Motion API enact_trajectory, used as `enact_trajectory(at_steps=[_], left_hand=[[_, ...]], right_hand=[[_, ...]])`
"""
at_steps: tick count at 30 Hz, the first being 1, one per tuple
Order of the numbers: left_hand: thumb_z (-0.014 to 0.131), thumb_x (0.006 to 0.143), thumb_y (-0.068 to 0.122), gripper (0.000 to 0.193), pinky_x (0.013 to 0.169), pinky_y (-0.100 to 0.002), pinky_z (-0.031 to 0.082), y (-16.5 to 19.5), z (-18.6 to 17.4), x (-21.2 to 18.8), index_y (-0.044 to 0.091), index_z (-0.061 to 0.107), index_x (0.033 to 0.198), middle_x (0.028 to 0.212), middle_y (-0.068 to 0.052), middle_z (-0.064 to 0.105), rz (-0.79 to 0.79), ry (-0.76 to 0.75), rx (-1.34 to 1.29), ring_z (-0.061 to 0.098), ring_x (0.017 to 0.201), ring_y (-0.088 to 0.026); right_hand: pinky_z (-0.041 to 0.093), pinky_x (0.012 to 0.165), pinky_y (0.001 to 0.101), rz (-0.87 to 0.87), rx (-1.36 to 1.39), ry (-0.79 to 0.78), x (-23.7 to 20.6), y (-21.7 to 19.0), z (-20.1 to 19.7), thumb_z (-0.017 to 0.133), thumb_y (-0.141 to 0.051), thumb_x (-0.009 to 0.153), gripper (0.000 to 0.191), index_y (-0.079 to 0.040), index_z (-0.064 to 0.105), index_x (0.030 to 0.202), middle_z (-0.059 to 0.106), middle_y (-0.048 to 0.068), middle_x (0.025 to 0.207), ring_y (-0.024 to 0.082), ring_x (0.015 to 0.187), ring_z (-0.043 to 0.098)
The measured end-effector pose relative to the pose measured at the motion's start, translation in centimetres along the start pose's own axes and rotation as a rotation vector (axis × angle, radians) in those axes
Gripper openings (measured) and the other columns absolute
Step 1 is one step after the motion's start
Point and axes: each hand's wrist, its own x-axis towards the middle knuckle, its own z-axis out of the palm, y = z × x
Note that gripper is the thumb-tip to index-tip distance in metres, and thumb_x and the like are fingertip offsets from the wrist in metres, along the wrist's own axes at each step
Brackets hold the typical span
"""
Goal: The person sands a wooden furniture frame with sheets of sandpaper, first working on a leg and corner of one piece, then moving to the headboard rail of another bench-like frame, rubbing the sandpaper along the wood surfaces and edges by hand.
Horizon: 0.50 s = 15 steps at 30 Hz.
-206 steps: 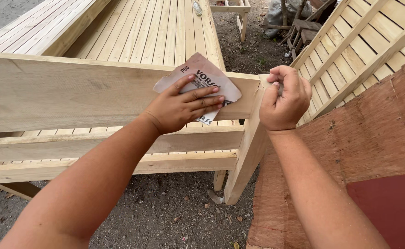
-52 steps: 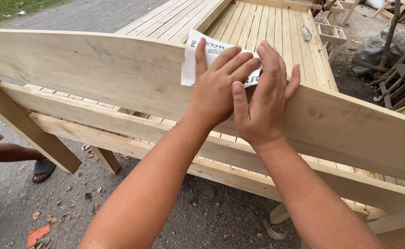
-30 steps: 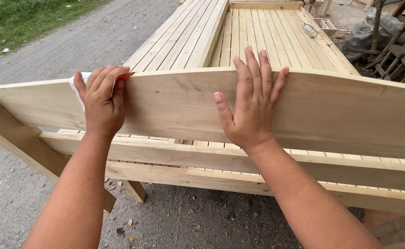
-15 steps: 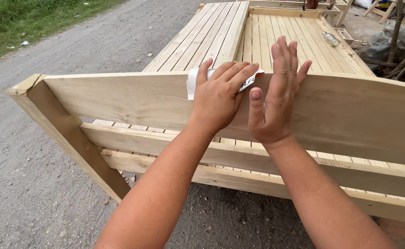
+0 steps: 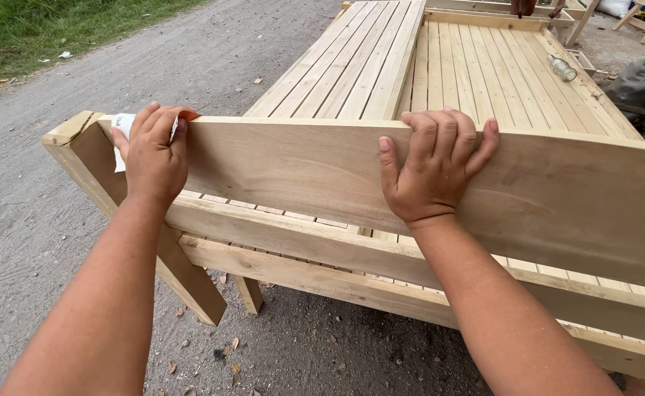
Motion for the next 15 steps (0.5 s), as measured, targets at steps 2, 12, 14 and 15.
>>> enact_trajectory(at_steps=[2, 12, 14, 15], left_hand=[[0.054, 0.109, 0.022, 0.02, 0.114, -0.076, 0.005, 3.0, 1.5, -0.1, 0.022, 0.072, 0.118, 0.127, 0.003, 0.069, 0.081, -0.013, -0.028, 0.052, 0.134, -0.026], [0.054, 0.109, 0.022, 0.02, 0.119, -0.071, 0.011, 1.5, 1.2, 0.6, 0.023, 0.073, 0.116, 0.119, 0.006, 0.072, 0.186, -0.101, -0.055, 0.061, 0.12, -0.019], [0.051, 0.11, 0.021, 0.022, 0.118, -0.073, 0.008, -2.1, -1.3, 1.6, 0.022, 0.073, 0.116, 0.12, 0.004, 0.071, 0.115, -0.112, -0.045, 0.058, 0.125, -0.02], [0.051, 0.111, 0.022, 0.022, 0.117, -0.074, 0.006, -3.3, -2.1, 1.8, 0.021, 0.072, 0.118, 0.121, 0.003, 0.069, 0.075, -0.12, -0.024, 0.057, 0.127, -0.021]], right_hand=[[0.006, 0.126, 0.0591, 0.0, -0.011, 0.009, -0.1, 0.0, 0.3, 0.048, -0.05, 0.115, 0.036, -0.016, 0.057, 0.123, 0.052, 0.005, 0.129, 0.028, 0.138, 0.041], [0.007, 0.127, 0.0592, 0.0, 0.005, 0.021, 0.2, -0.3, 0.3, 0.048, -0.052, 0.114, 0.04, -0.016, 0.059, 0.127, 0.055, 0.006, 0.129, 0.028, 0.139, 0.044], [0.007, 0.127, 0.0591, 0.001, -0.005, 0.025, 0.2, -0.2, 0.3, 0.048, -0.053, 0.113, 0.04, -0.016, 0.059, 0.126, 0.056, 0.005, 0.129, 0.028, 0.139, 0.044], [0.006, 0.127, 0.059, 0.005, -0.005, 0.024, 0.1, -0.2, 0.3, 0.048, -0.053, 0.113, 0.04, -0.017, 0.059, 0.126, 0.055, 0.005, 0.129, 0.027, 0.139, 0.044]])
